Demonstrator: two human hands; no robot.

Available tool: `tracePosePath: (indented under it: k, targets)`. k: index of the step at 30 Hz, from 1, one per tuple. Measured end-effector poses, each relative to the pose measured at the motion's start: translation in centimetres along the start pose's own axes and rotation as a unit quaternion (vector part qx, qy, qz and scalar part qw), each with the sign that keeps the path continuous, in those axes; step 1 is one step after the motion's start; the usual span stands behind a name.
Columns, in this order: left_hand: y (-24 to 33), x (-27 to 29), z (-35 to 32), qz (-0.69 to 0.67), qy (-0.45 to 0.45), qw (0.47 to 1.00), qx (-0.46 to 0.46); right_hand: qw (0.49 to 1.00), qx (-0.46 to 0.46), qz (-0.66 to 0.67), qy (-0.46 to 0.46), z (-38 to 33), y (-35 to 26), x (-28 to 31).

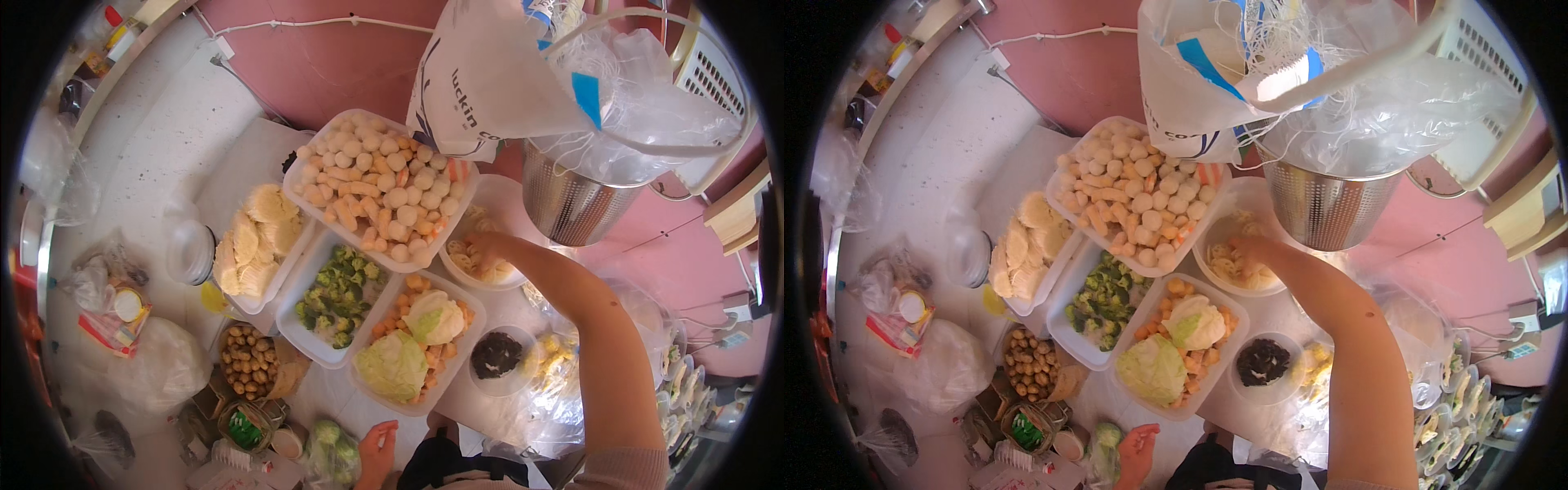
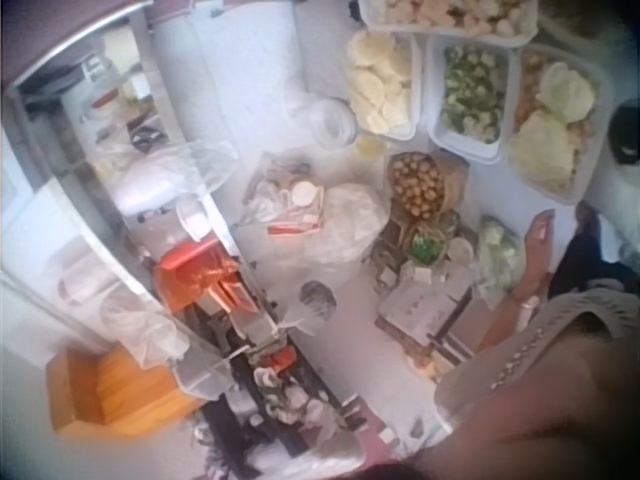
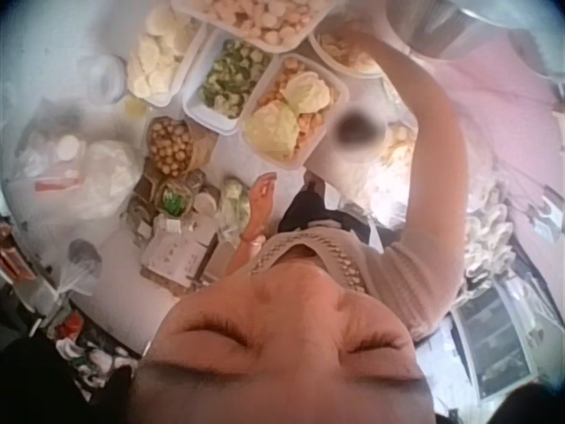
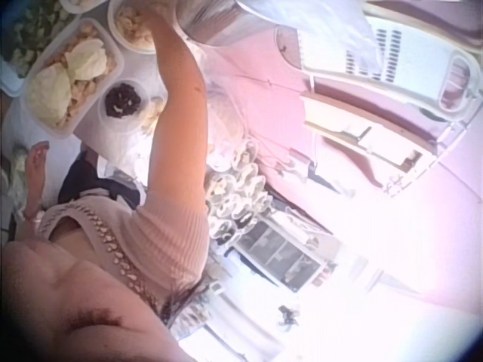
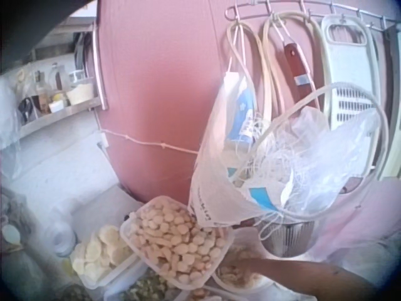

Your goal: The person assembles individual food portions by placing broccoli, enoki mushrooms, lotus root slices, and corn into multiple small bowls arranged on a table. They then handle a container of noodles, mixing them by hand.

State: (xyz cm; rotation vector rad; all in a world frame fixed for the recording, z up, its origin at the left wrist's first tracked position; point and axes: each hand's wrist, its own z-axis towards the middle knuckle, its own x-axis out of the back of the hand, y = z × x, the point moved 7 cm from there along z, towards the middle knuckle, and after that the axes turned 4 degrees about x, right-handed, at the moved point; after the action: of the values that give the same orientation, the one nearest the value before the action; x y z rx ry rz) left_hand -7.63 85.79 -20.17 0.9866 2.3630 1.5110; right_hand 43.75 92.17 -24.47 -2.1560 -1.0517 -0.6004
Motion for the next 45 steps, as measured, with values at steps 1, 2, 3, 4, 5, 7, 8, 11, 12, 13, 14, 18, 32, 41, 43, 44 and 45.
tracePosePath:
  k: [1, 2, 3, 4, 5, 7, 8, 11, 12, 13, 14, 18, 32, 41, 43, 44, 45]
  targets:
    - [0.0, 0.2, -0.1, 0.001, 0.000, 1.000, 0.002, 0.999, -0.035, 0.025, -0.020, -0.9, -0.9, 0.3]
    - [0.1, 0.4, -0.2, 0.002, 0.004, 1.000, 0.001, 0.997, -0.042, 0.071, -0.010, -1.0, -1.1, 0.6]
    - [0.3, 0.5, -0.2, 0.002, 0.008, 1.000, 0.000, 0.992, -0.049, 0.118, 0.000, -1.1, -1.0, 0.8]
    - [0.5, 0.4, -0.2, 0.001, 0.008, 1.000, 0.000, 0.985, -0.060, 0.164, 0.010, -1.4, -0.6, 0.9]
    - [0.4, 0.5, -0.3, 0.000, 0.006, 1.000, 0.000, 0.992, -0.034, 0.122, 0.025, -1.2, -0.5, 0.8]
    - [0.2, 0.6, -0.4, -0.002, 0.000, 1.000, 0.000, 0.997, 0.006, 0.043, 0.062, -0.1, 0.1, 0.3]
    - [0.1, 0.5, -0.3, 0.012, -0.013, 1.000, -0.002, 0.996, 0.014, 0.006, 0.085, 0.0, 1.0, 0.1]
    - [0.3, 0.5, -0.5, 0.039, -0.028, 0.999, -0.002, 0.985, 0.017, 0.023, 0.168, -0.2, 1.7, 2.4]
    - [0.8, 0.6, -0.6, 0.035, -0.021, 0.999, 0.000, 0.977, 0.016, 0.102, 0.189, -1.2, 0.9, 4.0]
    - [1.1, 0.7, -0.7, 0.031, -0.020, 0.999, 0.001, 0.961, 0.010, 0.180, 0.210, -2.9, 0.0, 5.3]
    - [1.3, 0.7, -0.7, 0.032, -0.020, 0.999, -0.003, 0.928, 0.009, 0.287, 0.235, -4.1, -0.6, 5.9]
    - [2.4, -0.3, -0.7, 0.029, -0.043, 0.998, -0.023, 0.831, 0.009, 0.457, 0.318, -8.2, -1.5, 6.1]
    - [24.1, -15.8, -5.0, -0.076, -0.236, 0.931, -0.269, 0.200, 0.293, 0.901, 0.249, -34.3, -9.0, -9.6]
    - [13.1, -43.3, -32.8, 0.082, -0.714, 0.688, -0.104, 0.329, 0.104, 0.747, 0.568, -68.7, -4.2, -36.6]
    - [9.0, -47.1, -40.4, 0.097, -0.744, 0.656, -0.077, 0.297, 0.044, 0.732, 0.612, -74.8, -3.0, -43.7]
    - [7.1, -48.9, -43.8, 0.090, -0.744, 0.660, -0.055, 0.295, 0.008, 0.722, 0.626, -77.7, -2.6, -47.0]
    - [5.1, -50.6, -47.1, 0.081, -0.741, 0.666, -0.032, 0.299, -0.056, 0.702, 0.644, -80.5, -2.0, -50.6]
